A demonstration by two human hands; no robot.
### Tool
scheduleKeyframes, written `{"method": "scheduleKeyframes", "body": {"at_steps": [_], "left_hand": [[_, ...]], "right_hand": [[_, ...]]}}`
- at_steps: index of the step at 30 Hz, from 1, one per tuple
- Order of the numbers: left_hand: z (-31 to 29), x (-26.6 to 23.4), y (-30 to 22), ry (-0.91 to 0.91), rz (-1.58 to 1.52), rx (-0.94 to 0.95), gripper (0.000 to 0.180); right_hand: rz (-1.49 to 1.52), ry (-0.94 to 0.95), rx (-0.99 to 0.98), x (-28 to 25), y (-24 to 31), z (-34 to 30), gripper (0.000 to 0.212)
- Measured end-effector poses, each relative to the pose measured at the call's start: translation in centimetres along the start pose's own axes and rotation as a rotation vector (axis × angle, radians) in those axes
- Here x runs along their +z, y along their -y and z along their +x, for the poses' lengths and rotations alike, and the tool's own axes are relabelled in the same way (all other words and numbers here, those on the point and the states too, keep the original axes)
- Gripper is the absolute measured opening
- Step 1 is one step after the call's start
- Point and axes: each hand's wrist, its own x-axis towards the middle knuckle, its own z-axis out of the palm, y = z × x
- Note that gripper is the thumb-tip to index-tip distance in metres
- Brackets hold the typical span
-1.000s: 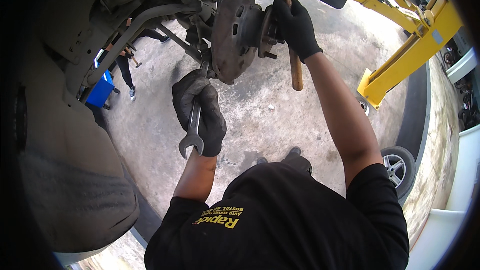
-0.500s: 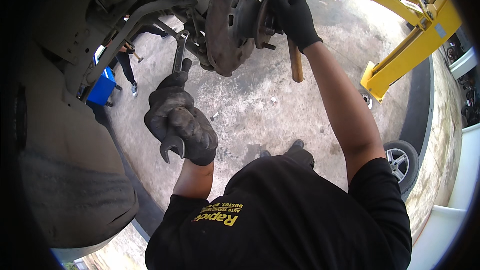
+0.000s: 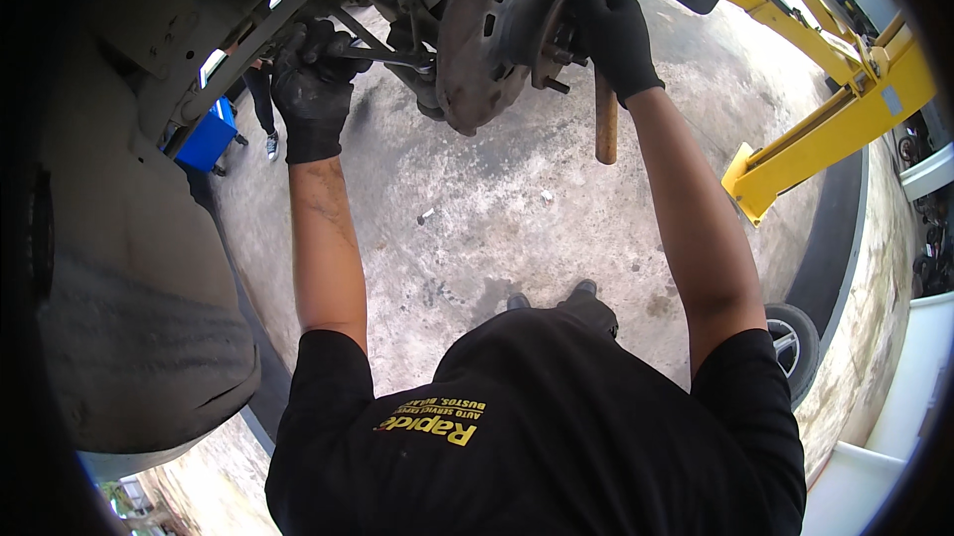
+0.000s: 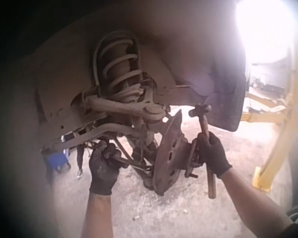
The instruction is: The person works on a car's front brake assembly while the vehicle is raised on a lift. They use a wrench and hammer to loosen and remove bolts from the brake caliper and rotor area, then retrieve additional tools from a toolbox and continue adjusting components on the wheel hub.
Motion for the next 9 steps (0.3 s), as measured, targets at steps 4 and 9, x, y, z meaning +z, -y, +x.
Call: {"method": "scheduleKeyframes", "body": {"at_steps": [4, 9], "left_hand": [[2.3, -0.9, 0.8, 0.023, -0.08, -0.177, 0.016], [5.6, -4.1, 1.1, 0.251, -0.277, -0.434, 0.011]], "right_hand": [[0.001, 0.008, 0.018, -0.2, 0.0, 0.0, 0.039], [-0.006, 0.024, 0.019, -0.3, -0.1, 0.2, 0.041]]}}
